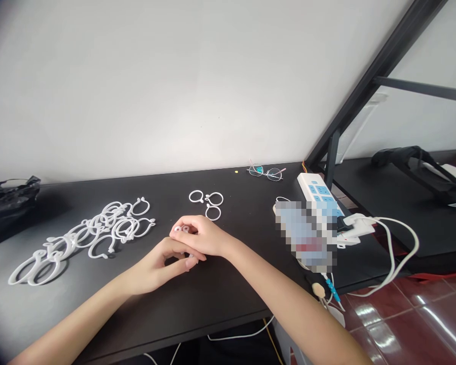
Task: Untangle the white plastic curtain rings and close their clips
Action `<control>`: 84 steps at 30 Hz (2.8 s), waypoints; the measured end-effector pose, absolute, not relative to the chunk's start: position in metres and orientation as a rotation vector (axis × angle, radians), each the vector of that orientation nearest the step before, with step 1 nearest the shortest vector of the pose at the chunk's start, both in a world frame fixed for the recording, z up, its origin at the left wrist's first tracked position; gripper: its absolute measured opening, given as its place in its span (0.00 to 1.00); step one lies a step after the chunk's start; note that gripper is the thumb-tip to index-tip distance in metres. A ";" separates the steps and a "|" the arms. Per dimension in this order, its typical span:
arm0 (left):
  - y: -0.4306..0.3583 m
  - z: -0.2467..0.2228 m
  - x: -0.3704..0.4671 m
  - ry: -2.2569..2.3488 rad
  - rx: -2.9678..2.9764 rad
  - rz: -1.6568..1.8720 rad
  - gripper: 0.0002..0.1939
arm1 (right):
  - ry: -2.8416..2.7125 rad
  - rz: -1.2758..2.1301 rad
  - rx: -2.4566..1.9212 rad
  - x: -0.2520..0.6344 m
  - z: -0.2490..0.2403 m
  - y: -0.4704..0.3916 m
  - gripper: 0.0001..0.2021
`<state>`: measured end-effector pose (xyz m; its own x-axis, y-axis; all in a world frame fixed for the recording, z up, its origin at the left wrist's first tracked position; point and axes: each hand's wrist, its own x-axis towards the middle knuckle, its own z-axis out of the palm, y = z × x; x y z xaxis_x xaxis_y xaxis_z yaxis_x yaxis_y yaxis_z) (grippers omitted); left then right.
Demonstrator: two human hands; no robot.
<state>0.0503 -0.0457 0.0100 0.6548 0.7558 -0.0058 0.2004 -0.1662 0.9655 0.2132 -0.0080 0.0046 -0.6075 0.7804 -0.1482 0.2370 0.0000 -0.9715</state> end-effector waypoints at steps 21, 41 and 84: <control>-0.045 0.012 0.050 0.722 1.730 0.529 0.12 | -1.966 1.554 -1.085 0.213 0.005 -0.010 0.13; -0.047 0.017 0.053 0.723 1.749 0.467 0.12 | -1.994 1.554 -1.114 0.212 0.008 -0.010 0.12; -0.037 0.003 0.047 0.721 1.385 0.593 0.14 | -1.786 1.741 -0.948 0.214 0.008 -0.008 0.11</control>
<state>0.0466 -0.0370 0.0031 0.6566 0.7468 -0.1052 0.0398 0.1049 0.9937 0.2143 -0.0077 0.0082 -0.6513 0.7470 -0.1334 0.1521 -0.0438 -0.9874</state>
